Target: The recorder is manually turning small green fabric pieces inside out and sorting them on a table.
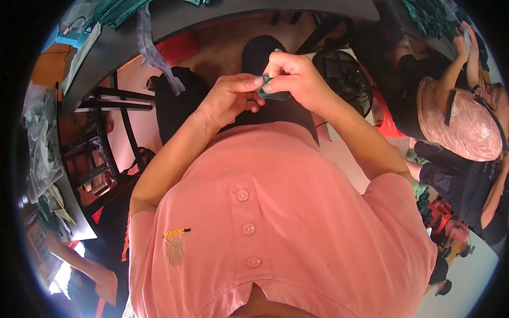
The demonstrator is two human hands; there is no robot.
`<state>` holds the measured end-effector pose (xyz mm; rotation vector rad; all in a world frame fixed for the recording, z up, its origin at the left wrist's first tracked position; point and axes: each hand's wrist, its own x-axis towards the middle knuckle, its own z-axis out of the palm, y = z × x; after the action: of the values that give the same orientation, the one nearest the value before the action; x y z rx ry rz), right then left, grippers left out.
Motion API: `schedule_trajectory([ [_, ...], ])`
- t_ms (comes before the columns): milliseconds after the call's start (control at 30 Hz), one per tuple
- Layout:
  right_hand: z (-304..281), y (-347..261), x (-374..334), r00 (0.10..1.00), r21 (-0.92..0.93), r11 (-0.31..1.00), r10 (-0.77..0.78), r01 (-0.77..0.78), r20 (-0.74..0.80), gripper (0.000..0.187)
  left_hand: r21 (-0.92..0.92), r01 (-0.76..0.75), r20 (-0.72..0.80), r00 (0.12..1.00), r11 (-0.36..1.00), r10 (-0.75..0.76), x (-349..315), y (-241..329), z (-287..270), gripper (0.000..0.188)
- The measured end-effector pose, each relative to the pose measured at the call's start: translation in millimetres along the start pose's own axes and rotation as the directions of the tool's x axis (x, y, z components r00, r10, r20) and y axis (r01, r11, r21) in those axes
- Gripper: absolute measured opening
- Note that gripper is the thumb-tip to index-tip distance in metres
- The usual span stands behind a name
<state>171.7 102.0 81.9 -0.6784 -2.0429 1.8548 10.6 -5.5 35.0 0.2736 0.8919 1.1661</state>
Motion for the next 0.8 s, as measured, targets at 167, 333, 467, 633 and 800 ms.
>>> schedule_trajectory([
  [167,1.3,3.1,-4.4,0.999,0.105,0.994,-0.032,0.036,-0.04,0.02,-0.207,-0.006,0.069,0.997,0.978,0.02,6.4,-11.2,-12.5,0.012],
  [333,9.9,17.2,-14.2,0.991,0.118,0.99,-0.07,0.083,-0.111,0.021,-0.088,-0.269,-0.195,0.949,0.959,0.248,2.9,-9.7,-4.6,0.007],
  [467,19.3,23.3,-15.3,0.989,0.138,0.987,-0.065,0.084,-0.133,0.023,-0.028,-0.287,-0.218,0.937,0.958,0.274,3.5,-17.0,3.2,0.005],
  [633,30.3,33.1,-21.1,0.974,0.156,0.979,-0.095,0.128,-0.207,0.023,0.635,-0.434,-0.171,0.728,0.639,0.664,12.4,-31.9,2.5,0.006],
  [800,35.9,31.9,-19.4,0.952,0.207,0.965,-0.098,0.162,-0.289,0.021,0.838,-0.431,0.002,0.617,0.336,0.787,25.7,-39.5,-6.3,0.01],
])
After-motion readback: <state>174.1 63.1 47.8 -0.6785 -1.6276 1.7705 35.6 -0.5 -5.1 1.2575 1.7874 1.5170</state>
